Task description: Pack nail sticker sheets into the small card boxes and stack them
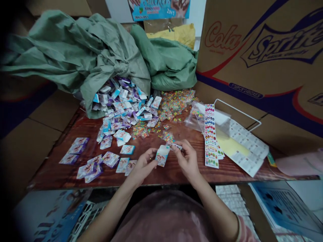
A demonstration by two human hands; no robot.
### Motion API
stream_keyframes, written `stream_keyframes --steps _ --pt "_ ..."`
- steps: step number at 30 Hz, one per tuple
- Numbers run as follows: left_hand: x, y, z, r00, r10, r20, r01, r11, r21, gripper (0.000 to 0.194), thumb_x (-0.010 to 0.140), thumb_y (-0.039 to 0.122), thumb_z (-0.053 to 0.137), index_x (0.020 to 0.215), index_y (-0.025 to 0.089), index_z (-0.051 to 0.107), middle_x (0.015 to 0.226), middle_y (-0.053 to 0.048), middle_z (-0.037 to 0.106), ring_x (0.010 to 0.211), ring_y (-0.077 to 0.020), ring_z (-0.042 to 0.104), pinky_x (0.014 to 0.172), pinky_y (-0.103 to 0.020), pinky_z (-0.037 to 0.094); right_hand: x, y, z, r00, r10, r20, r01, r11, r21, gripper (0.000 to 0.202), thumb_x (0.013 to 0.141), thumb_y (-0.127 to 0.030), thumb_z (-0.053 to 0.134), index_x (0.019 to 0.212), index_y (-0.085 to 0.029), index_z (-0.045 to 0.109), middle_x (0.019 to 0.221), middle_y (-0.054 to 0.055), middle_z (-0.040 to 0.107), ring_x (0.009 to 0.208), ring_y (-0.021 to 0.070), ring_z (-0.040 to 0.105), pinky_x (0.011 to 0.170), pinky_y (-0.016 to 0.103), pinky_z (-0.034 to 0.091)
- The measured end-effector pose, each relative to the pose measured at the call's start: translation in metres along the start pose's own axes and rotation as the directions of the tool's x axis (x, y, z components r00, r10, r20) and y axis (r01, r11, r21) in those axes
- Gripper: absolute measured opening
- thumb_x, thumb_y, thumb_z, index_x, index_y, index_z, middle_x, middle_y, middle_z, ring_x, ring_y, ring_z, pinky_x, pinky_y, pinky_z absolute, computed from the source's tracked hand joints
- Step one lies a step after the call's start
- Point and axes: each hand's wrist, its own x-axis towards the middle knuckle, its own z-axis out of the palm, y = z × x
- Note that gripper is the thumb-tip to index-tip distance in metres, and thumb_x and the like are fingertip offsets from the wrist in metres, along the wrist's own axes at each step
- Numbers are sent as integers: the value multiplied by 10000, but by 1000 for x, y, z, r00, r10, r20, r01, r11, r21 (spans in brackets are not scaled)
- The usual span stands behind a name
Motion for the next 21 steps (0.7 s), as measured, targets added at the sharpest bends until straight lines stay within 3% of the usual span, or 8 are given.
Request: stream_keyframes --steps 3,7,10,14,15,17,19,21 --pt "-2 -8 1 997 77 1 -76 990 121 256 728 142 530 977 154 587 937 -49 669 867 -162 608 766 -259 474 -1 -3 -8 978 -71 197 105 981 -163 165 908 -262 524 931 -198 675 782 40 581 726 154 564 646 252 445" --pt "-11 -22 4 991 130 -17 -114 922 370 336 758 113 482 1071 183 579 1028 -57 671 936 -185 617 828 -297 471 -3 -1 -16 904 -7 427 163 930 -330 206 900 -175 499 981 -198 687 835 57 617 749 162 597 670 251 451" --pt "-18 -28 8 992 120 -33 -89 872 481 365 768 115 475 1111 193 576 1086 -70 660 966 -197 613 831 -311 472 -2 3 -20 851 55 523 155 924 -349 187 877 -159 531 956 -190 697 854 64 664 792 178 623 710 257 456" --pt "-23 -30 13 989 140 -54 -95 863 496 347 749 93 473 1057 181 608 1063 -80 657 985 -212 595 862 -345 459 0 6 -20 757 129 641 89 951 -297 148 849 -155 568 877 -189 710 818 48 698 766 172 646 693 244 450" --pt "-23 -31 15 984 167 -63 -114 862 494 355 746 92 480 1065 182 609 1078 -82 651 1012 -219 585 886 -356 448 0 6 -19 755 140 640 66 955 -288 130 842 -162 579 861 -188 705 808 43 702 751 170 647 680 242 448" --pt "-24 -31 17 979 192 -66 -145 889 433 367 763 109 498 1105 191 600 1117 -83 642 1057 -222 571 931 -365 426 0 6 -14 808 152 570 0 966 -259 84 833 -209 604 857 -187 682 750 22 691 680 158 634 631 236 438" --pt "-23 -31 18 989 136 -48 -117 952 284 330 798 171 528 1119 188 600 1111 -82 653 1035 -211 587 906 -338 443 2 8 -10 872 135 470 -41 978 -205 97 843 -281 609 854 -192 646 697 -1 659 616 141 601 590 229 424" --pt "-21 -30 16 999 24 -48 -17 992 123 312 806 266 574 1101 172 610 1066 -83 672 921 -196 618 756 -284 487 8 15 -4 922 78 379 -4 981 -192 174 872 -340 574 783 -195 612 670 -5 619 598 134 563 582 233 411"
